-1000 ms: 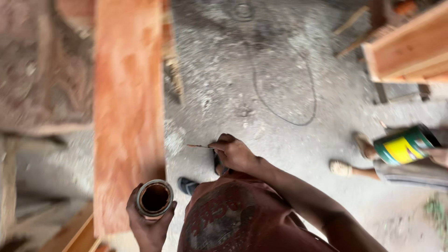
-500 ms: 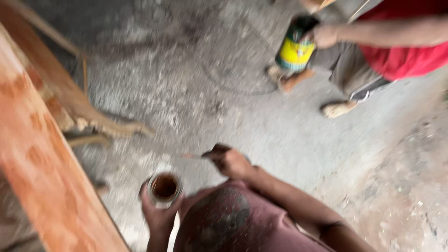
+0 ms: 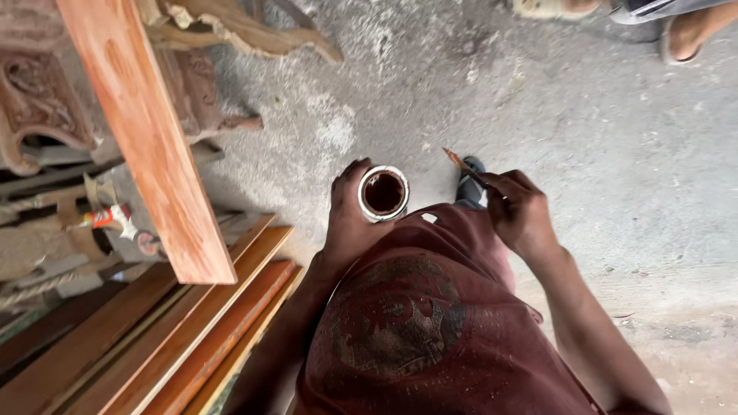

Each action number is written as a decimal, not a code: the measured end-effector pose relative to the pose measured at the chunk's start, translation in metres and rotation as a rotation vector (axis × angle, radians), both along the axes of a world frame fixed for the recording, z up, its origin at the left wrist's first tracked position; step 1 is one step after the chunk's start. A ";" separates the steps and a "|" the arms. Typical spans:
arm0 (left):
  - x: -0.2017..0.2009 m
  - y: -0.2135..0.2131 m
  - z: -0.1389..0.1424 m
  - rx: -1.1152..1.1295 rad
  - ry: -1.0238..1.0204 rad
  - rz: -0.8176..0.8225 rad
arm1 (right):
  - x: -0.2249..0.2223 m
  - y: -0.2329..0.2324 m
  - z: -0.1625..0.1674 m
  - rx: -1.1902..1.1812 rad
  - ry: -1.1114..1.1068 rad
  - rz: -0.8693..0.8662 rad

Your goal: The person applies wood stain from a can onto a long wooden plank using a small brush, brushing along the grain and moving along the plank to coat its surface. They dip the brush back into the can repeatedly and continue staining until the plank surface is coated.

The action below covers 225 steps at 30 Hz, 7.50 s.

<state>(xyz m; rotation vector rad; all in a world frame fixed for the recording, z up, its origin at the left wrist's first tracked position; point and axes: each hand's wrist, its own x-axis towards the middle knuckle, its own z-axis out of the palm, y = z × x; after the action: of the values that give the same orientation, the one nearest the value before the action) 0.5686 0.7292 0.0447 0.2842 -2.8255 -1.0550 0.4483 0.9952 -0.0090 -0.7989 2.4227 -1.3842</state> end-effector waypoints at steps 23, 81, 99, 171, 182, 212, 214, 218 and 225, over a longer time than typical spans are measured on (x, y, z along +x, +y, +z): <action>-0.016 0.030 0.001 -0.216 -0.171 -0.018 | -0.031 0.020 0.069 0.637 1.028 0.547; 0.199 -0.187 0.049 0.002 0.288 1.047 | 0.041 -0.381 0.079 -0.060 0.199 0.669; 0.199 -0.183 0.011 0.048 0.260 1.286 | 0.031 -0.573 0.030 0.086 0.875 0.881; 0.295 -0.141 0.009 0.122 0.446 1.598 | 0.201 -0.575 0.028 0.047 0.507 1.356; 0.323 -0.126 0.002 0.122 0.405 1.732 | 0.222 -0.574 0.018 0.058 0.518 1.420; 0.335 -0.123 -0.002 0.158 0.478 1.761 | 0.238 -0.567 0.025 0.115 0.620 1.461; 0.336 -0.123 -0.003 0.147 0.462 1.758 | 0.240 -0.558 0.024 0.093 0.629 1.507; 0.338 -0.126 -0.005 0.173 0.450 1.774 | 0.245 -0.559 0.030 -0.019 0.558 1.558; 0.339 -0.131 -0.005 0.172 0.459 1.739 | 0.222 -0.532 0.052 0.041 0.385 1.659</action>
<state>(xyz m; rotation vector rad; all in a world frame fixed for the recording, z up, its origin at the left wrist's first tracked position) 0.9073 0.5986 0.0399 1.7026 -1.1441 -0.6375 0.6704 0.4634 0.0429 -2.3096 0.9990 -0.4349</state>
